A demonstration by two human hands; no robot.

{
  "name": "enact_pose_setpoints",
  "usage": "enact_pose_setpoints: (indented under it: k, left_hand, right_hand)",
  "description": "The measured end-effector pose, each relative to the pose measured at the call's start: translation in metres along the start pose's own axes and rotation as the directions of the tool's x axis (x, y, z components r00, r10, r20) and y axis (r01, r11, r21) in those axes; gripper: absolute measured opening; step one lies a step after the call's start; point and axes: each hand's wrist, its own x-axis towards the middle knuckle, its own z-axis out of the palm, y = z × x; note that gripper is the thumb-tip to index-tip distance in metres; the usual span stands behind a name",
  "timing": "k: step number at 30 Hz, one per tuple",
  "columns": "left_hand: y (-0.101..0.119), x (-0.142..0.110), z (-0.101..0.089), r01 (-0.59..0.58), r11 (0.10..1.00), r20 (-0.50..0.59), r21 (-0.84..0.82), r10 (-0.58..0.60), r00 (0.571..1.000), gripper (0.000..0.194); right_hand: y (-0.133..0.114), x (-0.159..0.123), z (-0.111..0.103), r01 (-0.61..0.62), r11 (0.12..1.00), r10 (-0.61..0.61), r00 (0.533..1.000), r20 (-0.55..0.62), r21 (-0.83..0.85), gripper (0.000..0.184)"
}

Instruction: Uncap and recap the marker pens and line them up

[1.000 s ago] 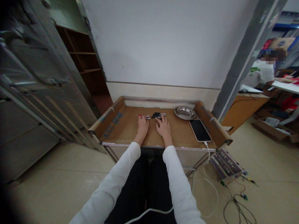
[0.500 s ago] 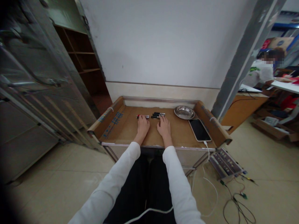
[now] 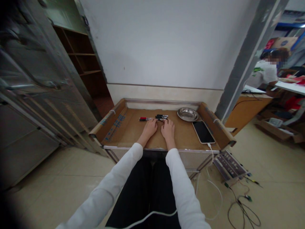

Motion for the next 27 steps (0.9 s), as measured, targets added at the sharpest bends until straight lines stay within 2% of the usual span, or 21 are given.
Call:
enact_pose_setpoints:
  k: [6, 12, 16, 21, 27]
  left_hand:
    - [0.004, 0.009, 0.000, 0.033, 0.999, -0.004, 0.010, -0.033, 0.999, 0.023]
    - [0.001, 0.011, 0.002, -0.065, 0.992, 0.021, -0.104, 0.068, 0.997, 0.014]
    - [-0.002, 0.009, 0.003, -0.047, 0.992, -0.008, -0.115, 0.046, 0.999, 0.019]
    - [-0.003, 0.009, 0.001, -0.054, 0.987, 0.029, -0.152, 0.059, 0.998, 0.015]
    - [-0.001, 0.008, -0.003, -0.021, 0.988, 0.037, -0.153, 0.027, 0.999, 0.010]
  right_hand:
    - [0.000, 0.000, 0.000, 0.008, 1.000, -0.008, 1.000, -0.012, -0.003, 0.033]
    - [0.000, 0.001, -0.002, -0.034, 0.997, 0.034, 0.999, -0.001, -0.069, 0.022]
    - [0.000, 0.001, -0.004, -0.068, 0.995, 0.066, 0.997, -0.038, -0.079, 0.023]
    - [0.001, -0.001, -0.004, -0.118, 0.989, 0.108, 0.988, -0.112, -0.084, 0.022]
    - [0.001, -0.004, -0.005, -0.103, 0.987, 0.094, 0.993, -0.075, -0.120, 0.022]
